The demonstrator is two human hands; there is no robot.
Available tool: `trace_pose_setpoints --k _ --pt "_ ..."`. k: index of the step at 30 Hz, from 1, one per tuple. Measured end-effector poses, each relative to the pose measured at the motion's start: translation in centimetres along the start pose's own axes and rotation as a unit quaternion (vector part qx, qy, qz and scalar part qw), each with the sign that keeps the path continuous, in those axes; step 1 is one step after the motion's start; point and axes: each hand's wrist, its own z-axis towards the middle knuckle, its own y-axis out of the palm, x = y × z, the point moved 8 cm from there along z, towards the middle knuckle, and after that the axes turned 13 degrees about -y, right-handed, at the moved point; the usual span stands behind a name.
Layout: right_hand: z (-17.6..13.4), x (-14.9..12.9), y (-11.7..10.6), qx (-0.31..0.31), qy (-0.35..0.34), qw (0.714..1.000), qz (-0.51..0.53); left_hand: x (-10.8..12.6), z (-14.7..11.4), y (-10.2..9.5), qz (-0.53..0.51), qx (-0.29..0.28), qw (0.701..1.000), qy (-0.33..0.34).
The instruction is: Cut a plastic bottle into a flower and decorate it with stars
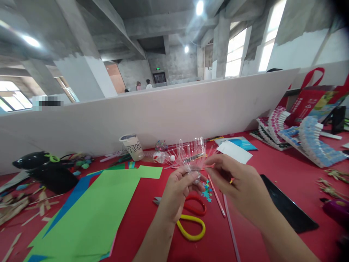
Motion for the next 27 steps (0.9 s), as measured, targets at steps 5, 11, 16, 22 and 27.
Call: trace_pose_setpoints --k 5,11,16,22,27 --pt "0.0 -0.2 -0.6 0.008 -0.002 0.999 -0.032 -0.5 0.2 0.0 -0.011 -0.018 1.000 -0.017" --pt "-0.1 0.5 -0.4 0.003 0.046 0.998 -0.040 -0.9 0.4 0.2 -0.014 -0.033 0.999 -0.033" --pt "-0.1 1.1 -0.5 0.000 0.070 0.996 -0.058 -1.1 0.4 0.4 -0.003 -0.033 0.999 -0.037" --pt "-0.2 0.8 -0.3 0.004 0.059 0.997 -0.046 -1.2 0.3 0.3 -0.009 -0.028 0.999 -0.039" --pt "-0.2 0.6 -0.3 0.006 0.056 0.998 -0.027 -1.2 0.2 0.3 -0.020 -0.034 0.998 -0.044"
